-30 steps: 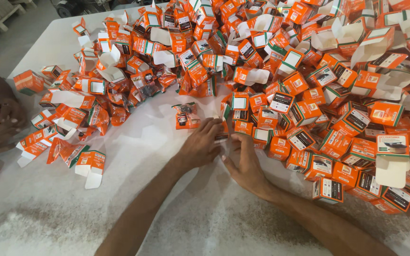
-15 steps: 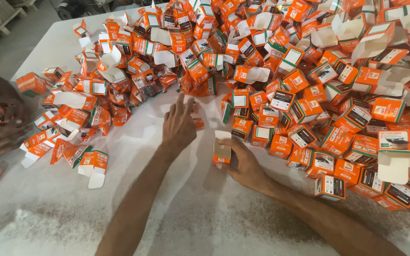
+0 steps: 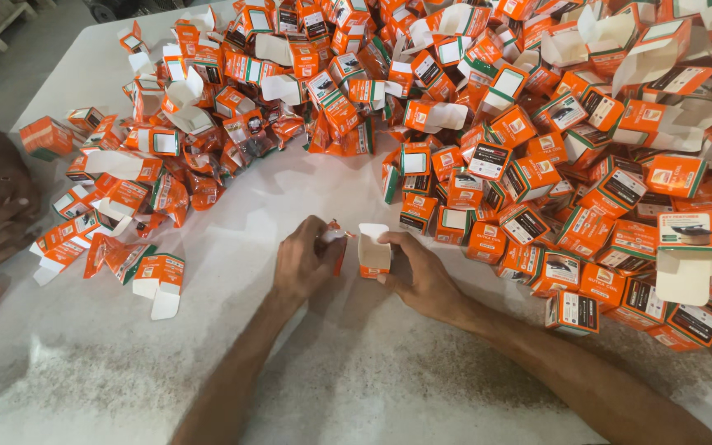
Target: The person picks up small orange cardboard boxes from a large pile on the table, opens and folds them, places a small plastic-wrapped item inside, and sets the closed box back onto the table with the finished boxes. The person repeats this packing cycle continuously throughout the clip.
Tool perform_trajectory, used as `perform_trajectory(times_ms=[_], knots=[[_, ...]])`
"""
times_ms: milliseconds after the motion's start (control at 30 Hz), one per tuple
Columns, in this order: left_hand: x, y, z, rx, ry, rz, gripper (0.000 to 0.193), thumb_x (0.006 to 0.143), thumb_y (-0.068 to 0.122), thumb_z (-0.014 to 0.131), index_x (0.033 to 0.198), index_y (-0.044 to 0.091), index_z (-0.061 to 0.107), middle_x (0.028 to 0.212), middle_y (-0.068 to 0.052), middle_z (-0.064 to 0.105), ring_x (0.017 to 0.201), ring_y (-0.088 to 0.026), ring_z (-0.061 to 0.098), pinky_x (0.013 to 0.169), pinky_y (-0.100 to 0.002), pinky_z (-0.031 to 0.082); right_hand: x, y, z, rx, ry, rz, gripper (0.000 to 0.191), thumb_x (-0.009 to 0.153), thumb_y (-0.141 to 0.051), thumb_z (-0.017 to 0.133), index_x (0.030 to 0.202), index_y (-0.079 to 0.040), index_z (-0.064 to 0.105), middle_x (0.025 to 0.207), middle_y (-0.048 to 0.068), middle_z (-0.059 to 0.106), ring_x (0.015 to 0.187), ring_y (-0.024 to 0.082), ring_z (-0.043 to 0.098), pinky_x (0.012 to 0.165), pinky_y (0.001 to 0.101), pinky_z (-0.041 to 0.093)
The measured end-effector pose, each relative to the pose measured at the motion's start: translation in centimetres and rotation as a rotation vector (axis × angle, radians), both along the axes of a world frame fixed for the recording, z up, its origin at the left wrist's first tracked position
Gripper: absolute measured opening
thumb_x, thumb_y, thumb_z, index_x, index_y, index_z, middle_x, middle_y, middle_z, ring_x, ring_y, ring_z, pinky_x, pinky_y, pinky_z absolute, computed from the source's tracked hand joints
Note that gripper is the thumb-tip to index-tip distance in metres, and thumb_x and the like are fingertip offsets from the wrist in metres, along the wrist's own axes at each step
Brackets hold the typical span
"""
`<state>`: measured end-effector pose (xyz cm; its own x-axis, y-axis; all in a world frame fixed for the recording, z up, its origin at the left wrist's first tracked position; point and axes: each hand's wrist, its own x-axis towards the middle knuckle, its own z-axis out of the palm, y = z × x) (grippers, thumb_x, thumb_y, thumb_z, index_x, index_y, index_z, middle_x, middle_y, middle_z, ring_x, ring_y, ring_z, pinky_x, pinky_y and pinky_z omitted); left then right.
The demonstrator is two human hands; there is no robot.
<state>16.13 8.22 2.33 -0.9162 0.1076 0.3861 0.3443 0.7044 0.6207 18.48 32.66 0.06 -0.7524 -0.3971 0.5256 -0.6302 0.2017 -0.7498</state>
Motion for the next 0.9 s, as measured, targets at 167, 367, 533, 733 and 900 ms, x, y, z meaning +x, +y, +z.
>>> perform_trajectory(times_ms=[167,367,533,733,900], knots=[[4.1,1.6,-0.3,0.491,0.393,-0.279,0.031,0.086,-0.003,0.071,0.107,0.002,0.049,0.129,-0.025,0.055,0.098,-0.033,0.067,0.07,-0.039,0.059,-0.3,-1.5,-0.6,0.039,-0.158,-0.053,0.056,0.081,-0.007,0.082,0.129,-0.006,0.054,0.106,0.012,0.066,0.102,0.023,0.067,0.09,0.0366,0.054],[3.9,0.9,0.0,-0.073,0.606,-0.409,0.037,0.079,-0.003,0.072,0.111,0.004,0.055,0.132,-0.018,0.061,0.141,-0.042,0.05,0.113,-0.063,0.043,-0.3,-3.4,-0.4,-0.003,-0.118,0.091,0.067,0.075,0.006,0.072,0.138,-0.001,0.048,0.125,0.015,0.066,0.122,0.025,0.066,0.103,0.0371,0.052],[4.1,0.8,0.0,-0.213,0.517,-0.256,0.04,0.086,0.014,0.076,0.119,0.003,0.057,0.121,-0.015,0.064,0.147,-0.048,0.037,0.119,-0.07,0.02,0.1,-3.4,-0.2,0.011,-0.068,0.033,0.068,0.081,0.006,0.073,0.142,-0.001,0.045,0.128,0.016,0.067,0.125,0.027,0.066,0.104,0.0384,0.052],[4.8,1.7,-0.7,-0.237,0.43,-0.174,0.035,0.095,0.018,0.068,0.127,0.005,0.065,0.135,-0.021,0.056,0.151,-0.048,0.029,0.12,-0.072,0.019,0.5,-3.5,-0.4,0.028,-0.127,-0.014,0.069,0.08,-0.001,0.08,0.14,-0.003,0.046,0.124,0.014,0.066,0.111,0.026,0.07,0.095,0.0365,0.056],[4.9,2.7,-1.6,-0.192,0.321,-0.069,0.025,0.096,0.019,0.065,0.118,0.009,0.072,0.164,-0.034,0.022,0.153,-0.054,0.01,0.117,-0.075,0.012,1.3,-3.6,-0.5,0.042,-0.051,-0.032,0.076,0.076,0.002,0.081,0.143,-0.004,0.045,0.126,0.016,0.063,0.115,0.028,0.065,0.095,0.0385,0.054]])
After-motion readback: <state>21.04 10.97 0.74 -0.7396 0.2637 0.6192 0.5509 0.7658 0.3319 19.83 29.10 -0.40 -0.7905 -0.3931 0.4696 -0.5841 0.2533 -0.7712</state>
